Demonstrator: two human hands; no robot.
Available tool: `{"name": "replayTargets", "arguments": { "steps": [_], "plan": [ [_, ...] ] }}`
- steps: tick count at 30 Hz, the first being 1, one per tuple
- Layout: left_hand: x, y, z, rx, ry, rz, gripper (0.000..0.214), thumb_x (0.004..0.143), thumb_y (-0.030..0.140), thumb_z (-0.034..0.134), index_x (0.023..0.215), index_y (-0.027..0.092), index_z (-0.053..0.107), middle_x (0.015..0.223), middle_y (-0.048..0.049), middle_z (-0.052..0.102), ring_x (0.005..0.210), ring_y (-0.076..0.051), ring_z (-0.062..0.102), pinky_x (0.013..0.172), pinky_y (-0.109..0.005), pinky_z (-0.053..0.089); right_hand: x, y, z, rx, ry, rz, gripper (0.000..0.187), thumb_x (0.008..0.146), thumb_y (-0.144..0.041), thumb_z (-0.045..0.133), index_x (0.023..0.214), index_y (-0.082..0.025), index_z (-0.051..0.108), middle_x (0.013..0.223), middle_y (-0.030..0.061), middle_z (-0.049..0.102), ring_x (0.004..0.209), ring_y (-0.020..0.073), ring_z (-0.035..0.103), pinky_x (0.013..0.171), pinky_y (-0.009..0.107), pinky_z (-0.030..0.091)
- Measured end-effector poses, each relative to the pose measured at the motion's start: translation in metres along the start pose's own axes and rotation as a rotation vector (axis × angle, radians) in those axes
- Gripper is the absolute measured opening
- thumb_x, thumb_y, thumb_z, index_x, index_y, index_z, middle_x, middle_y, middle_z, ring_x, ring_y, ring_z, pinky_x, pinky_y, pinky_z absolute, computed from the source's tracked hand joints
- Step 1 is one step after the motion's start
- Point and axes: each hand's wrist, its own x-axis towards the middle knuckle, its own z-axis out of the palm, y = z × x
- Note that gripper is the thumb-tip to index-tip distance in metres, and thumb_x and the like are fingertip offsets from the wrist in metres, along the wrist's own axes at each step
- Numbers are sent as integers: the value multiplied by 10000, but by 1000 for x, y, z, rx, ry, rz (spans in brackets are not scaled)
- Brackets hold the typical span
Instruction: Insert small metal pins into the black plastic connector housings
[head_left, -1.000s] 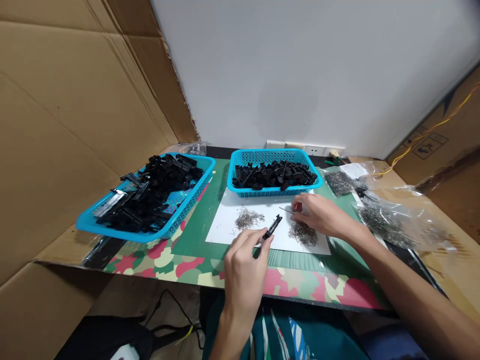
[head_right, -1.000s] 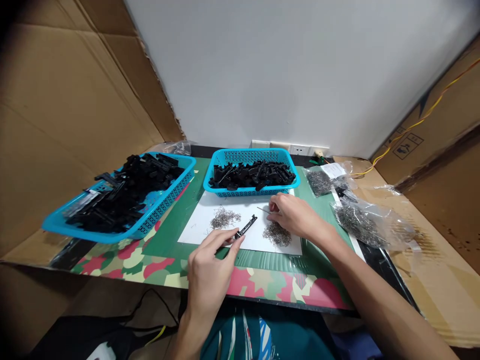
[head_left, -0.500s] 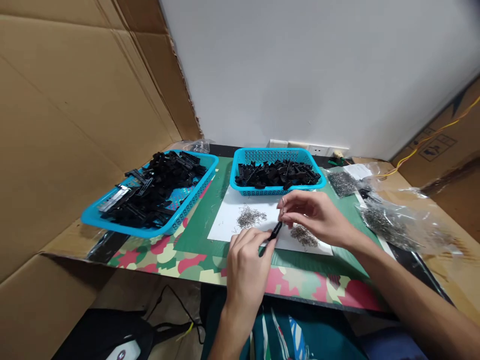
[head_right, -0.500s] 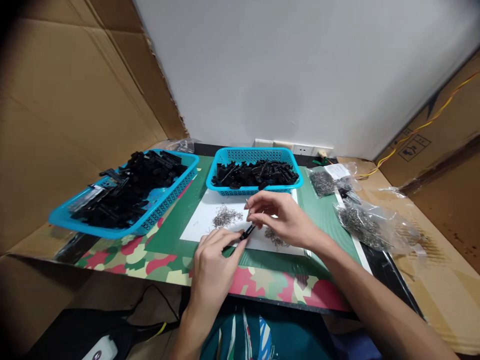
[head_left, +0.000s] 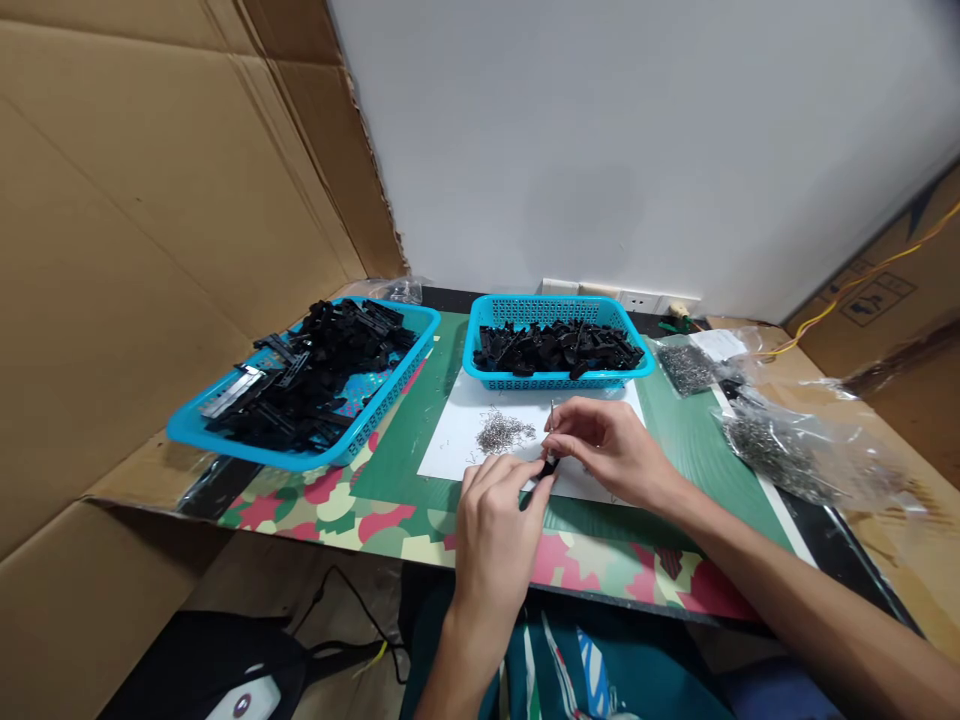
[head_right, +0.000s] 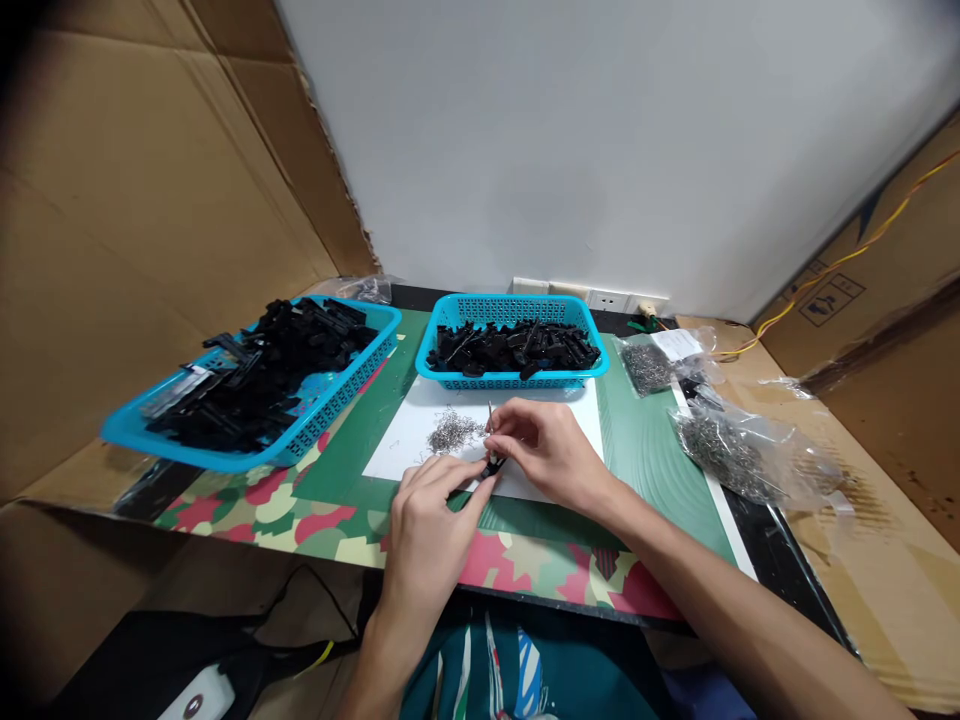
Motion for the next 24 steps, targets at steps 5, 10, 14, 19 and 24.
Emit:
{"name": "replayTargets", "arguments": {
  "steps": [5, 10, 14, 19, 24],
  "plan": [
    [-1, 3, -2, 33, -26, -3, 95, 921, 143, 766, 989, 210, 758, 874, -25, 746, 860, -252, 679, 778, -386, 443, -1, -3, -1, -145, -31, -27, 110, 975, -249, 667, 893, -176, 680, 775, 21, 709, 690, 146, 639, 629, 252, 498],
    [0, 7, -5, 49, -32, -49, 129, 918, 87, 746, 966, 206, 751, 886, -15, 745, 863, -233, 668, 789, -375, 449, -4, -7, 3, -197, -54, -83, 119, 968, -169, 637, 859, -180, 684, 729, -9, 657, 652, 126, 593, 638, 241, 492],
    [1, 5, -4, 45, -20, -50, 108, 930, 103, 731, 946, 209, 747, 888, -20, 751, 862, -237, 678, 789, -372, 467, -5, -4, 6, -203, -3, -138, 107, 959, -159, 654, 877, -189, 717, 785, 7, 723, 703, 150, 673, 682, 262, 533],
    [3, 4, -7, 18, 69, -45, 80, 939, 181, 743, 1000, 232, 742, 902, -3, 759, 782, -211, 678, 790, -358, 481, 2, 2, -16, -247, 161, -181, 153, 989, -232, 666, 1105, -208, 762, 1025, 59, 792, 852, 200, 753, 764, 315, 583],
    [17, 6, -27, 23, 266, -43, 67, 941, 287, 759, 954, 238, 715, 811, 9, 699, 696, -196, 606, 766, -352, 451, 7, 7, -43, -895, -77, -167, 226, 1038, -132, 569, 1091, -208, 775, 940, 75, 754, 895, 240, 669, 707, 326, 454]
  ]
}}
